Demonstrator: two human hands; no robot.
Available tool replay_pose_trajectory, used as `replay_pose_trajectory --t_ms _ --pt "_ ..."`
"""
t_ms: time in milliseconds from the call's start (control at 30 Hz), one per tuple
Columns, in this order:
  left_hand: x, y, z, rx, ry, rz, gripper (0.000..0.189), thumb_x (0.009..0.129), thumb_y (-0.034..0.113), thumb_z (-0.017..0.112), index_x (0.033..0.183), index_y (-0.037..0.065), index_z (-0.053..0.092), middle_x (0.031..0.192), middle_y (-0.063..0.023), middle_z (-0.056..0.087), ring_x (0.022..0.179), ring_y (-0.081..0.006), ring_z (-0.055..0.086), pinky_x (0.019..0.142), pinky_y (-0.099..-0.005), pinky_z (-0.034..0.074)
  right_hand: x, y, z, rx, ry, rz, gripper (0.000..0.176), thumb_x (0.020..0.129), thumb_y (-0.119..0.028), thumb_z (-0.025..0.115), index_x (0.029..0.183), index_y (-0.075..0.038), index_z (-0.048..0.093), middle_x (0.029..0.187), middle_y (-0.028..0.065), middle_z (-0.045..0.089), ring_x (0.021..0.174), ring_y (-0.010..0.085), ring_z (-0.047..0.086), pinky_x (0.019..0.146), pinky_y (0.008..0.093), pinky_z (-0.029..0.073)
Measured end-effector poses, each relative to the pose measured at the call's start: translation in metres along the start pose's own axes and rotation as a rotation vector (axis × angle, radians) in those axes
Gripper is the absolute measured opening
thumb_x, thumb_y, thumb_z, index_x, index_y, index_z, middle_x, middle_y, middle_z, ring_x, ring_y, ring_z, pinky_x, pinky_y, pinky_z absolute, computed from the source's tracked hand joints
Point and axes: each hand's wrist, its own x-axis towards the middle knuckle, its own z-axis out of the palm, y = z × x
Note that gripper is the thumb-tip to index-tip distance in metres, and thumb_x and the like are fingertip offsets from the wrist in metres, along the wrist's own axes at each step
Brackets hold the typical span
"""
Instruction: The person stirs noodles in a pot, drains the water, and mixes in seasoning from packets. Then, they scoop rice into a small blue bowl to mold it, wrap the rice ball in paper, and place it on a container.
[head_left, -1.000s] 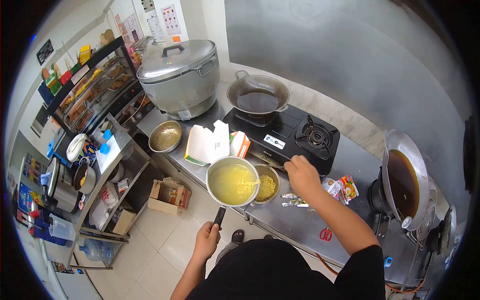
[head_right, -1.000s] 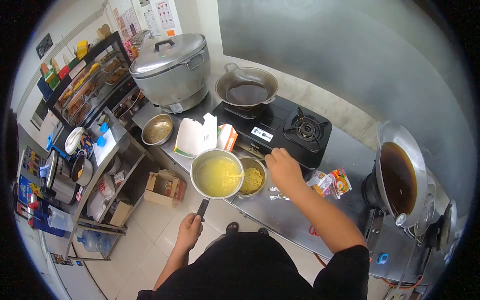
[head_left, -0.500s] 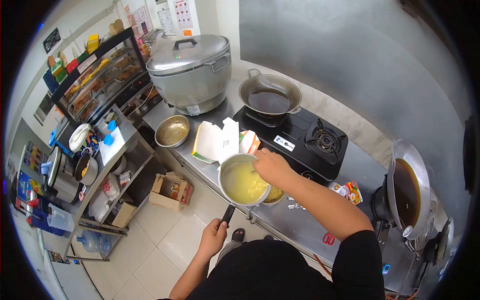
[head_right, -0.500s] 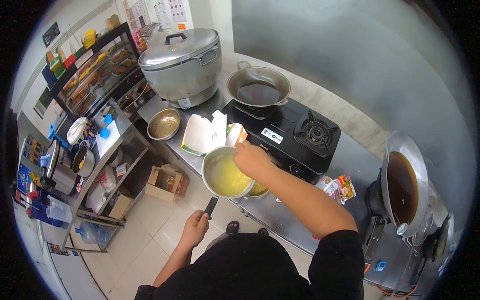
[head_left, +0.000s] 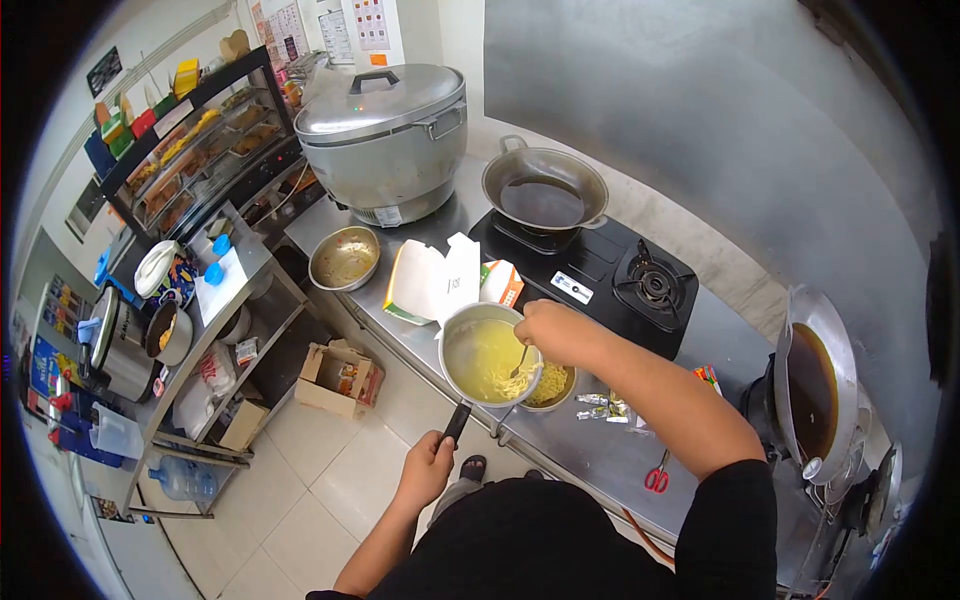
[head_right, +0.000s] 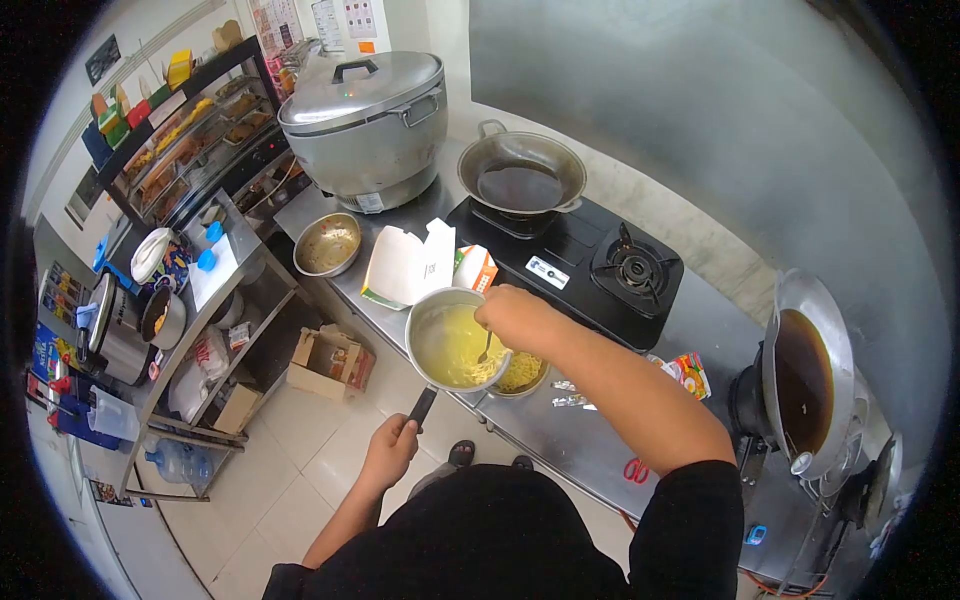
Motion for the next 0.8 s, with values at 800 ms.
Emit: replay_pose_trajectory --t_ms 800 --pt "0.004 0.004 0.003 -0.014 0.036 0.023 0.026 0.105 0.023 0.053 0.093 0.001 0.06 0.063 0.0008 0.052 0.055 -0.0087 0.046 0.052 -0.0291 0.037 -0.053 0.01 -0.038 -0.138 0.195 -0.06 0.014 0.083 -0.011 0.064 0.094 -0.007 0.071 0.097 0.0107 0.058 0.101 0.0281 0.059 0.081 0.0377 0.053"
